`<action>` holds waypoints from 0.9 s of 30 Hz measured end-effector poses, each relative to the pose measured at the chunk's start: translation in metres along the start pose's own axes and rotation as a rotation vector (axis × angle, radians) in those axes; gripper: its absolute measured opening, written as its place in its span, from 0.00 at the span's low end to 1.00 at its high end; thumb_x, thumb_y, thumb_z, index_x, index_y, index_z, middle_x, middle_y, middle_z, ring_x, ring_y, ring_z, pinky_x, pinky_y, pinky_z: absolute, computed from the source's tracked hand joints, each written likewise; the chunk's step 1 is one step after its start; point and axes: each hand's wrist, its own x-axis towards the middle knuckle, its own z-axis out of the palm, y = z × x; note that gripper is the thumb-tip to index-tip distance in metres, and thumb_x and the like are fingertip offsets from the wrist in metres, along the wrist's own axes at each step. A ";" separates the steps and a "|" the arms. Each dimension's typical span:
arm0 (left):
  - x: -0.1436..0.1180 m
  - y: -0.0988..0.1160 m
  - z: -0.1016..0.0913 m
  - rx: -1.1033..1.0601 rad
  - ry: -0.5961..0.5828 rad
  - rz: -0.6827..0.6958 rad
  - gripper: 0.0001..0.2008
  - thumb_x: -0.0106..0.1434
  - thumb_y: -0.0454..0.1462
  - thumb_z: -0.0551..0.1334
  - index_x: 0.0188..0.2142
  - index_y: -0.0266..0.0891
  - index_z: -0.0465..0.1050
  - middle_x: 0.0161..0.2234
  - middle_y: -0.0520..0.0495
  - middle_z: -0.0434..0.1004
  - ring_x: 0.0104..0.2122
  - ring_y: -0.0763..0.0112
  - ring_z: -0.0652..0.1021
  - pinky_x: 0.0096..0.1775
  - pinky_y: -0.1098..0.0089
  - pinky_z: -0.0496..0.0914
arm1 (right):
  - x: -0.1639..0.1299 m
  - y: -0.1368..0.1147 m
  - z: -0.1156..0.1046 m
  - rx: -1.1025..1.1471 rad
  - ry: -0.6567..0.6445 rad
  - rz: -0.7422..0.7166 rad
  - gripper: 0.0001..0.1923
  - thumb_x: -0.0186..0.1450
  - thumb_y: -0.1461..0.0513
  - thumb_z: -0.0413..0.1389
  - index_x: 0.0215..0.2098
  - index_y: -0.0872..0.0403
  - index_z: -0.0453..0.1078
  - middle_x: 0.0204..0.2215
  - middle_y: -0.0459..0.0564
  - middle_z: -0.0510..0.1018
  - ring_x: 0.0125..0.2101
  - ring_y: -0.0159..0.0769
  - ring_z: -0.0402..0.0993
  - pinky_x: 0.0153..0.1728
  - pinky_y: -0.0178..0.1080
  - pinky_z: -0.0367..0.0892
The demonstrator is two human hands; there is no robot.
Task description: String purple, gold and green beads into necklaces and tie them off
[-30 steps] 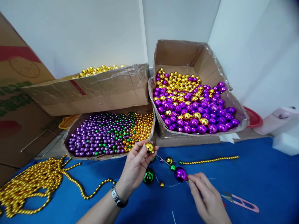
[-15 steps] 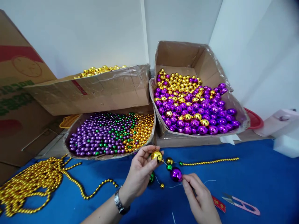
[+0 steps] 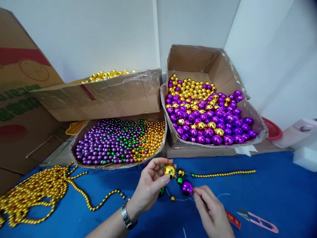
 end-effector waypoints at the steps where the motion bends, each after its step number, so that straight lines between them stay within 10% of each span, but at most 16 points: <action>1: -0.001 0.000 0.000 0.001 -0.010 0.003 0.16 0.58 0.31 0.65 0.45 0.39 0.67 0.49 0.41 0.70 0.50 0.59 0.72 0.49 0.65 0.67 | 0.000 0.000 0.002 0.035 0.008 0.029 0.13 0.67 0.55 0.48 0.39 0.51 0.72 0.32 0.50 0.71 0.32 0.35 0.70 0.32 0.32 0.64; 14: 0.000 0.029 -0.005 0.186 -0.205 -0.037 0.20 0.62 0.36 0.60 0.53 0.40 0.62 0.56 0.36 0.65 0.51 0.57 0.71 0.48 0.60 0.69 | 0.000 0.006 0.032 1.129 -0.125 0.569 0.21 0.53 0.55 0.66 0.43 0.51 0.73 0.26 0.47 0.73 0.22 0.26 0.66 0.24 0.32 0.62; 20: 0.046 0.083 -0.075 1.266 0.013 0.076 0.16 0.65 0.42 0.52 0.49 0.40 0.65 0.45 0.44 0.75 0.43 0.66 0.75 0.43 0.67 0.70 | -0.003 0.010 0.020 1.245 -0.117 0.568 0.19 0.55 0.58 0.66 0.45 0.48 0.73 0.29 0.48 0.76 0.24 0.28 0.68 0.26 0.34 0.64; 27: 0.069 0.086 -0.154 1.550 0.040 -0.082 0.02 0.51 0.32 0.63 0.24 0.39 0.71 0.25 0.45 0.75 0.33 0.59 0.76 0.40 0.64 0.66 | -0.005 0.022 0.016 1.233 -0.083 0.600 0.18 0.55 0.58 0.65 0.44 0.46 0.73 0.28 0.48 0.75 0.24 0.31 0.67 0.27 0.36 0.64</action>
